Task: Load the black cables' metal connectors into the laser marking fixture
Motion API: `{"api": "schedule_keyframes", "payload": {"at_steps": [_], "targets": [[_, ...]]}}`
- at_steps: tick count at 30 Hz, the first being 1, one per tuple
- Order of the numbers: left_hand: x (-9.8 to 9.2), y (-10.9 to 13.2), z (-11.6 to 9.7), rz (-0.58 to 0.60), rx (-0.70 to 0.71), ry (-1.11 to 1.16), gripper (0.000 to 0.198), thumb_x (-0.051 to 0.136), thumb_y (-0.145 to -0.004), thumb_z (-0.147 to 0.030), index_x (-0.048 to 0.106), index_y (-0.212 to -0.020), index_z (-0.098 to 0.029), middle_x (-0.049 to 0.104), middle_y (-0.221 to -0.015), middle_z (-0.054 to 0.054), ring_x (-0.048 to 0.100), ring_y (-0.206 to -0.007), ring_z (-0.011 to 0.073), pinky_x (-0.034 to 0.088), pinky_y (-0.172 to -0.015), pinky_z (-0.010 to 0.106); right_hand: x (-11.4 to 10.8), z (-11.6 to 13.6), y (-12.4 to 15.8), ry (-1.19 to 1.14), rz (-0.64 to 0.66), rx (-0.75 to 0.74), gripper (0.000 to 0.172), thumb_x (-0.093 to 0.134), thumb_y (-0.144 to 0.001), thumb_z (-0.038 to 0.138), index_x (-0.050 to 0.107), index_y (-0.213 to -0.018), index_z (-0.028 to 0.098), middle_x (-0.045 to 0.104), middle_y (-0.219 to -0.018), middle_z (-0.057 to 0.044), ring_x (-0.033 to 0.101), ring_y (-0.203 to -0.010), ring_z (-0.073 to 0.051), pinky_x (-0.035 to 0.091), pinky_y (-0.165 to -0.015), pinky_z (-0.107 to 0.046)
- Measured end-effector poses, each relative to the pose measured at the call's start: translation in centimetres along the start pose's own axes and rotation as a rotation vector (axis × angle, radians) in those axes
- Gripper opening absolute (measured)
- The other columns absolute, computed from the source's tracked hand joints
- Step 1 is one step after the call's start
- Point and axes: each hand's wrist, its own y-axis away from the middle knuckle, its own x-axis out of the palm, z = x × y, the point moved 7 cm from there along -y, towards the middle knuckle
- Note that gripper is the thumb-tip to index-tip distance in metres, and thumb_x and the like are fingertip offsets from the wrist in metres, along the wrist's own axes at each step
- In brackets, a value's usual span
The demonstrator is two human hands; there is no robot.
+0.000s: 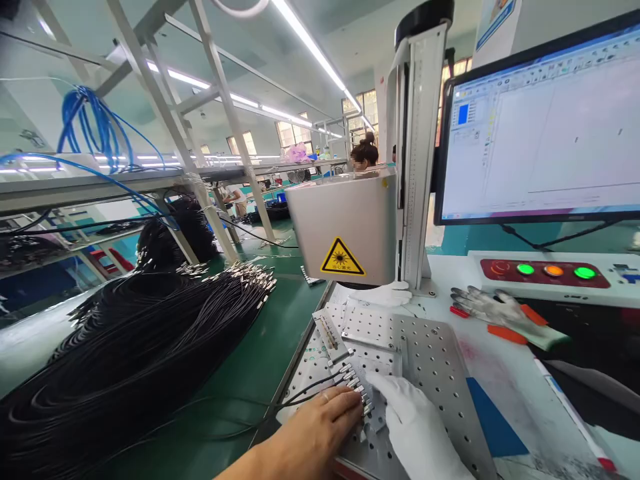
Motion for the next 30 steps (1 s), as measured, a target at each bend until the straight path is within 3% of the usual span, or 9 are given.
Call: {"api": "schedule_keyframes", "payload": {"at_steps": [4,8,18,24,30], "targets": [[0.6,-0.2,-1.0,-0.010,0.049,-0.250,0.043,0.036,-0.098,-0.031,0.055,-0.129,-0.006,0.059,-0.134,0.016,0.057,-0.120,0.0251,0.042,-0.108,0.032,0.5,-0.3,-0.5,-0.029,0.056,0.073,0.052,0.026,-0.083,0.010,0.071,-0.108,0.019,0.072,-0.094,-0.003,0.070,-0.077,-0.018,0.063,-0.068,-0.030],[0.1,-0.3,-2.2,-0.088,0.109,-0.413,0.043,0.033,-0.099,-0.027,0.059,-0.124,-0.005,0.061,-0.131,0.017,0.058,-0.119,0.0264,0.042,-0.109,0.034,-0.2,0.3,-1.4,-0.031,0.052,0.045,0.051,0.027,-0.080,0.009,0.073,-0.102,0.016,0.072,-0.089,-0.004,0.071,-0.073,-0.019,0.063,-0.066,-0.030],[0.1,-1.0,-1.0,0.022,-0.028,-0.154,0.047,0.043,-0.097,-0.036,0.054,-0.131,-0.007,0.061,-0.132,0.016,0.059,-0.118,0.0246,0.043,-0.109,0.032,-0.5,0.9,-1.2,0.015,-0.026,-0.027,0.050,0.027,-0.077,0.006,0.073,-0.096,0.014,0.072,-0.084,-0.004,0.070,-0.072,-0.017,0.062,-0.065,-0.027],[1.1,-0.5,-1.6,-0.058,0.002,-0.319,0.044,0.032,-0.100,-0.027,0.057,-0.129,-0.006,0.063,-0.131,0.015,0.058,-0.121,0.0257,0.046,-0.105,0.032,-0.1,0.7,-0.6,0.019,0.019,0.036,0.048,0.028,-0.083,0.009,0.072,-0.102,0.017,0.072,-0.090,-0.003,0.070,-0.075,-0.018,0.061,-0.065,-0.029],[0.4,-0.7,-2.4,-0.028,0.031,-0.319,0.043,0.036,-0.098,-0.025,0.056,-0.129,-0.002,0.061,-0.131,0.019,0.057,-0.120,0.0243,0.042,-0.108,0.033,0.4,0.4,0.0,-0.005,0.038,0.039,0.045,0.031,-0.088,0.012,0.072,-0.106,0.018,0.071,-0.092,-0.003,0.069,-0.078,-0.020,0.061,-0.067,-0.032]]}}
